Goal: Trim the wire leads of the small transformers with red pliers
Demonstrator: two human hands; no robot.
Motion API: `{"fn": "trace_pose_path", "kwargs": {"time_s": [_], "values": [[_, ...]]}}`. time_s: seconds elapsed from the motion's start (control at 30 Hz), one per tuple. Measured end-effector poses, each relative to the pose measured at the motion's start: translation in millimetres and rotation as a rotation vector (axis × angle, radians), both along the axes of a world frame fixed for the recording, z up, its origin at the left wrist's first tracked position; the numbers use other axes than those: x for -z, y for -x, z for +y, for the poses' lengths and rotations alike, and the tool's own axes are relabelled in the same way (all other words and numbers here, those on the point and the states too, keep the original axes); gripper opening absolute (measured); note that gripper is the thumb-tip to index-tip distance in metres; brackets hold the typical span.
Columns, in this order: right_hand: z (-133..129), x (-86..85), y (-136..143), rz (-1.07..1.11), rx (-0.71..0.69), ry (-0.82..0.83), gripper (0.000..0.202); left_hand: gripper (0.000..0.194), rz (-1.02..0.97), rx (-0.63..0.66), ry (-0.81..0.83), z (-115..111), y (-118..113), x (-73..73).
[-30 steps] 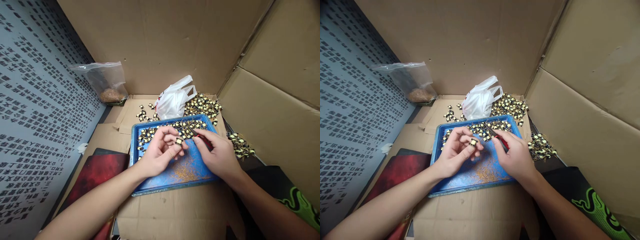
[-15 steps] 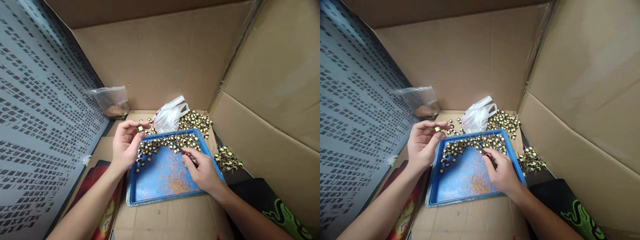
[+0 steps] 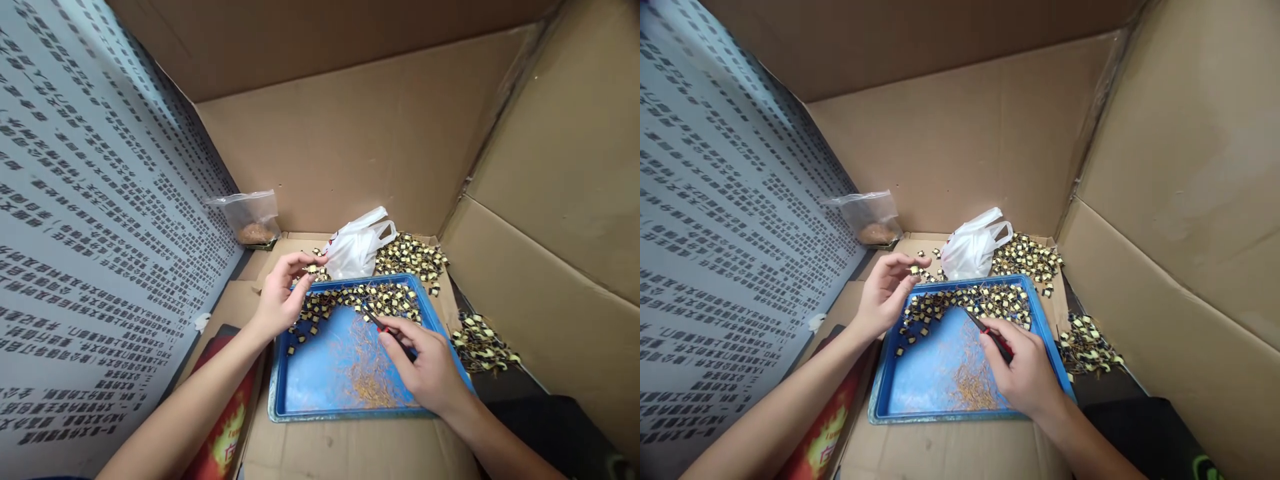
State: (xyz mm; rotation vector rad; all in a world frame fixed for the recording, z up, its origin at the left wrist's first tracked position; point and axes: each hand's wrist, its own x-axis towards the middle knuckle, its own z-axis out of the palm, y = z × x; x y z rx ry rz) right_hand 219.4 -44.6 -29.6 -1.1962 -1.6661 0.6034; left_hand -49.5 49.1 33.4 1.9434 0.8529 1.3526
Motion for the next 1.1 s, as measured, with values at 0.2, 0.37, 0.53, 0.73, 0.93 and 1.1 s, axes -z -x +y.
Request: {"fn": "trace_pose_path", "kwargs": {"time_s": [0.2, 0.37, 0.53, 0.73, 0.93, 1.1], "values": [[1.0, -2.9, 1.6, 0.020, -0.019, 0.027, 0.021, 0.025, 0.069, -0.027, 0.039, 2.9, -1.1, -2.3], [0.5, -1.9, 0.7, 0.013, -0.034, 0.033, 0.021, 0.026, 0.086, -0.052, 0.058, -3.7, -4.5, -2.7], [-0.5, -1.2, 0.8, 0.047, -0.051, 0.085, 0.022, 0.029, 0.076, -0.035, 0.082, -7.7, -4.6, 0.9], [0.4, -3.0, -2.6, 0.091, -0.046, 0.117, 0.023, 0.032, 0.041, -0.069, 0.148, -10.6, -6.7, 0.7], [-1.1, -9.6, -2.1, 0.074, -0.072, 0.079, 0.026, 0.033, -0.112, 0.174, 0.534, -35.9, -30.3, -5.7], [-7.3, -14.3, 3.4, 0.185, -0.105, 0.041, 0.019, 0.020, -0.388, 0.426, 1.026, -57.3, -58.7, -4.1]]}}
